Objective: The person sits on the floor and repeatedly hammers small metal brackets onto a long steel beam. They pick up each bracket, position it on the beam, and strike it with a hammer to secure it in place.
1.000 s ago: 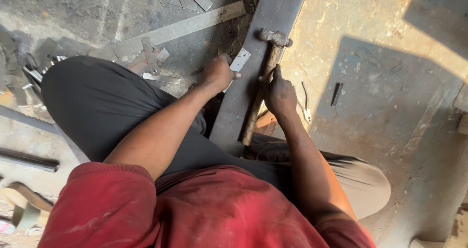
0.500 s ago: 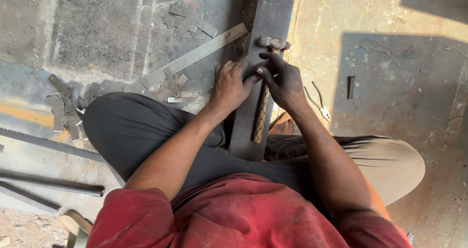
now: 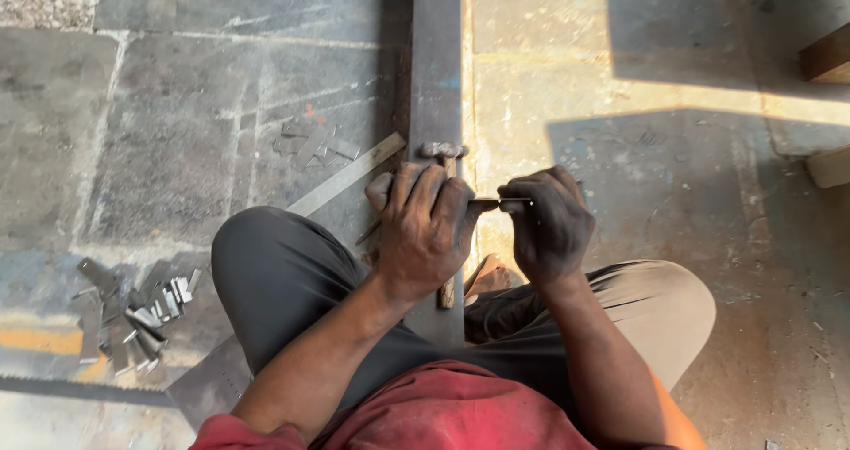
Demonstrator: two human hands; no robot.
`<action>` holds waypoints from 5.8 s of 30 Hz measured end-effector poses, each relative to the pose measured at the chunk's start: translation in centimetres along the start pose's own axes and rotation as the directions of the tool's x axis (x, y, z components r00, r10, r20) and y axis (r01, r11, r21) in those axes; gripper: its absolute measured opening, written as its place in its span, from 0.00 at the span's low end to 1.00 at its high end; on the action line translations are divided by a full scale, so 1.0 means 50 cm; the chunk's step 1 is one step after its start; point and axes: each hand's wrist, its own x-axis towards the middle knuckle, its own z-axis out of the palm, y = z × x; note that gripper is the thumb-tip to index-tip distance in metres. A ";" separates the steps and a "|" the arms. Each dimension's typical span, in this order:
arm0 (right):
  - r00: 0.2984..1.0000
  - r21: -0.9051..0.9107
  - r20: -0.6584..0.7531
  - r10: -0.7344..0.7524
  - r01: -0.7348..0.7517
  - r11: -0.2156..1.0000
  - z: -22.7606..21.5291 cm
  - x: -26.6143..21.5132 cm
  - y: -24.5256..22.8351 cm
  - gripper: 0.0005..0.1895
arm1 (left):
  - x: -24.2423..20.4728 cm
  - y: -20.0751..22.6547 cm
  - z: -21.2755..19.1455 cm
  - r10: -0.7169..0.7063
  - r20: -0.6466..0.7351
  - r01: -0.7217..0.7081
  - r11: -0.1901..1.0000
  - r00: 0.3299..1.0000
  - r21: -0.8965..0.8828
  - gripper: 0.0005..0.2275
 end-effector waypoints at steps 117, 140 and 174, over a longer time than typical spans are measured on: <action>0.587 -0.495 0.527 0.614 -0.376 0.784 0.450 -0.345 0.345 0.63 | -0.792 -0.614 0.071 -0.948 -0.242 0.949 -0.253 -0.206 0.186 0.19; 0.255 -0.612 0.326 0.910 -0.677 0.409 0.425 -0.279 0.148 0.42 | -0.788 -0.687 0.134 -0.841 -0.320 0.812 -0.522 -0.437 0.261 0.27; 0.387 -0.492 0.480 0.787 -0.624 0.607 0.322 -0.318 0.298 0.27 | -0.112 -0.210 0.086 -0.870 0.320 0.922 0.315 0.375 -0.223 0.17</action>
